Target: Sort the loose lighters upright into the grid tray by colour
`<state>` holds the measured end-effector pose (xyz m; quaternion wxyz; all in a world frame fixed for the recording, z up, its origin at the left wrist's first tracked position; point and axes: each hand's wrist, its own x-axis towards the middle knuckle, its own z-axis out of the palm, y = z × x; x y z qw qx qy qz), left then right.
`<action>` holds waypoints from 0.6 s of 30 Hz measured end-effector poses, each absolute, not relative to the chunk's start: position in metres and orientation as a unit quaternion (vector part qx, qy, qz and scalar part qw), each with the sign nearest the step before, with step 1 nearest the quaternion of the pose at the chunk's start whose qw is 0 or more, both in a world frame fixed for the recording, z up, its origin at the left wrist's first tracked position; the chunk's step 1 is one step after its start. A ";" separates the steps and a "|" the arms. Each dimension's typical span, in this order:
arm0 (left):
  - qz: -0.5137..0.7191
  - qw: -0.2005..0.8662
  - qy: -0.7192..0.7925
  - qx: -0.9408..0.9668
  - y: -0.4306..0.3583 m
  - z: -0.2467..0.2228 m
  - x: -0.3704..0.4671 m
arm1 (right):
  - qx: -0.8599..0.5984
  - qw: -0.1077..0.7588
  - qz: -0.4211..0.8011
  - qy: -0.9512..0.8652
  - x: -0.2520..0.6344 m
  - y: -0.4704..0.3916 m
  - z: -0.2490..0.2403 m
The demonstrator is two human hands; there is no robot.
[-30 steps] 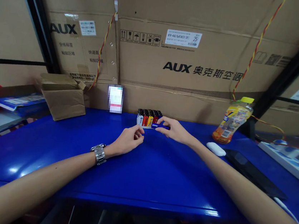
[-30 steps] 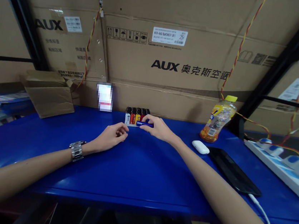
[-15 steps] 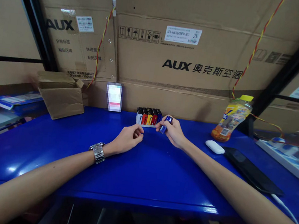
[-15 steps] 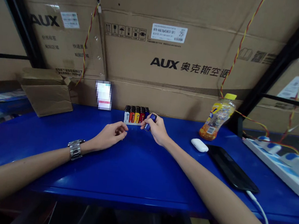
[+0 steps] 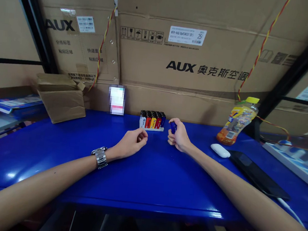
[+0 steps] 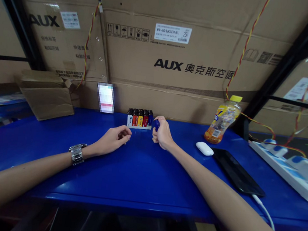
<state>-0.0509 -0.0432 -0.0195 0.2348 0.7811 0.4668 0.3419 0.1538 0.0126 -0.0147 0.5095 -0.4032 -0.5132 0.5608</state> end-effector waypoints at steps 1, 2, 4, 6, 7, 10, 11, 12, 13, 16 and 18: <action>0.343 0.235 0.467 0.780 -0.043 -0.020 -0.051 | -0.408 0.511 0.552 -0.518 0.153 0.012 -0.014; 0.345 0.235 0.466 0.780 -0.043 -0.021 -0.051 | -0.411 0.514 0.543 -0.522 0.153 0.012 -0.014; 0.348 0.236 0.466 0.778 -0.042 -0.022 -0.050 | -0.414 0.521 0.532 -0.524 0.152 0.012 -0.013; 0.348 0.239 0.467 0.777 -0.041 -0.022 -0.050 | -0.417 0.524 0.528 -0.523 0.152 0.012 -0.013; 0.347 0.241 0.467 0.777 -0.041 -0.022 -0.050 | -0.417 0.524 0.528 -0.523 0.153 0.013 -0.013; 0.347 0.242 0.467 0.777 -0.042 -0.021 -0.049 | -0.417 0.520 0.528 -0.526 0.155 0.015 -0.014; 0.347 0.240 0.466 0.777 -0.042 -0.021 -0.050 | -0.416 0.518 0.530 -0.527 0.155 0.015 -0.015; 0.348 0.240 0.465 0.778 -0.042 -0.021 -0.050 | -0.415 0.516 0.531 -0.529 0.156 0.016 -0.016; 0.348 0.240 0.464 0.778 -0.042 -0.021 -0.050 | -0.414 0.514 0.532 -0.531 0.157 0.017 -0.016; 0.351 0.246 0.461 0.777 -0.042 -0.022 -0.051 | -0.406 0.512 0.516 -0.554 0.160 0.021 -0.019; 0.353 0.249 0.461 0.776 -0.042 -0.022 -0.051 | -0.397 0.520 0.473 -0.590 0.162 0.026 -0.021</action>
